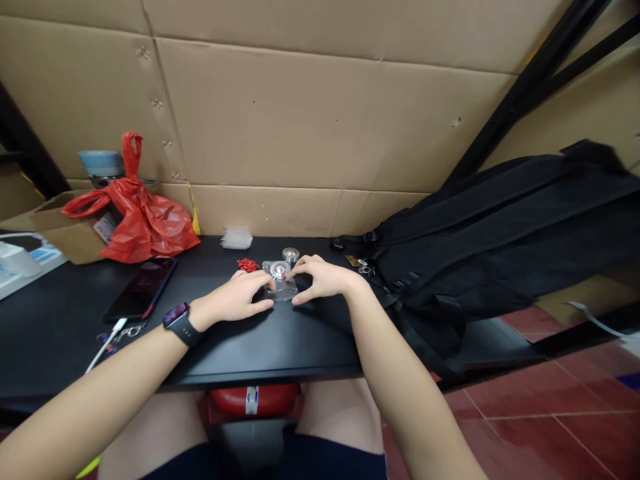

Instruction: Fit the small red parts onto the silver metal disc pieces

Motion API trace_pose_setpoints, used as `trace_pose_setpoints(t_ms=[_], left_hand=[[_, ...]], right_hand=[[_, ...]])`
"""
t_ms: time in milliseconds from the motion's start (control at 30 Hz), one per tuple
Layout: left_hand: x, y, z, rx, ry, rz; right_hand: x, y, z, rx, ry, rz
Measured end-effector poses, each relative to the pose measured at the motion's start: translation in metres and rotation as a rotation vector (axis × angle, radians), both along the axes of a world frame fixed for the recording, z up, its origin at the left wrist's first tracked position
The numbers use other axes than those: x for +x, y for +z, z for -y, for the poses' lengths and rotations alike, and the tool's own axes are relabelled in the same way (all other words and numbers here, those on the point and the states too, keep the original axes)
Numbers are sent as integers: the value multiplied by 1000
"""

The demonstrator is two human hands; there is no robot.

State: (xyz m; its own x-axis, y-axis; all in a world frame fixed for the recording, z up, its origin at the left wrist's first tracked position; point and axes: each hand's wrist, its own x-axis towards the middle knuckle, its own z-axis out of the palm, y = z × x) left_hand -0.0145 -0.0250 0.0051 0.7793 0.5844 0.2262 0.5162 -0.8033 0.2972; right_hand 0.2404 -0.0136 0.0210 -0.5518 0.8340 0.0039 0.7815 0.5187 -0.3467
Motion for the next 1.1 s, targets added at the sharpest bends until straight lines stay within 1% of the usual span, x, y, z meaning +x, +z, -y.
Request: trace_pose_setpoints(t_ms=[133,300,367,500,567,633,667,700,733,800,867,933,1000,1100], left_hand=[[2,-7,-1,137,154,-40],[8,-13,-9,230,247,-13],[10,-15,-12,227,294,31],[14,-18,-13,150,420,106],[15,-19,-11,137,468,125],[16,-18,-10,170,497,134],[16,-18,-9,195,508,131],[16,-18,-9,219,517,123],[16,-17,-8,240,523,111],[16,-16,-8,264,513,90],[15,-15,-9,258,461,88],[14,-15,-9,211,393,97],[13,-15,-9,140,353,94],[11,-17,-10,83,345,77]], right_hand=[[-3,-1,0,-34,-47,58],[-7,-5,-8,43,-113,41],[-6,-6,-11,76,-110,2],[-5,-9,-15,94,-92,-75],[-8,-10,-15,90,-149,-77],[-13,-9,-14,122,-245,-81],[-16,-8,-12,157,-271,-105],[-19,-7,-11,198,-266,-147],[-23,-5,-9,235,-228,-196],[-30,-3,-5,273,-94,-255],[-37,-3,-2,246,6,-196],[-42,-7,0,186,6,-88],[-44,-10,0,136,-34,-38],[-42,-12,-1,89,-87,-94]])
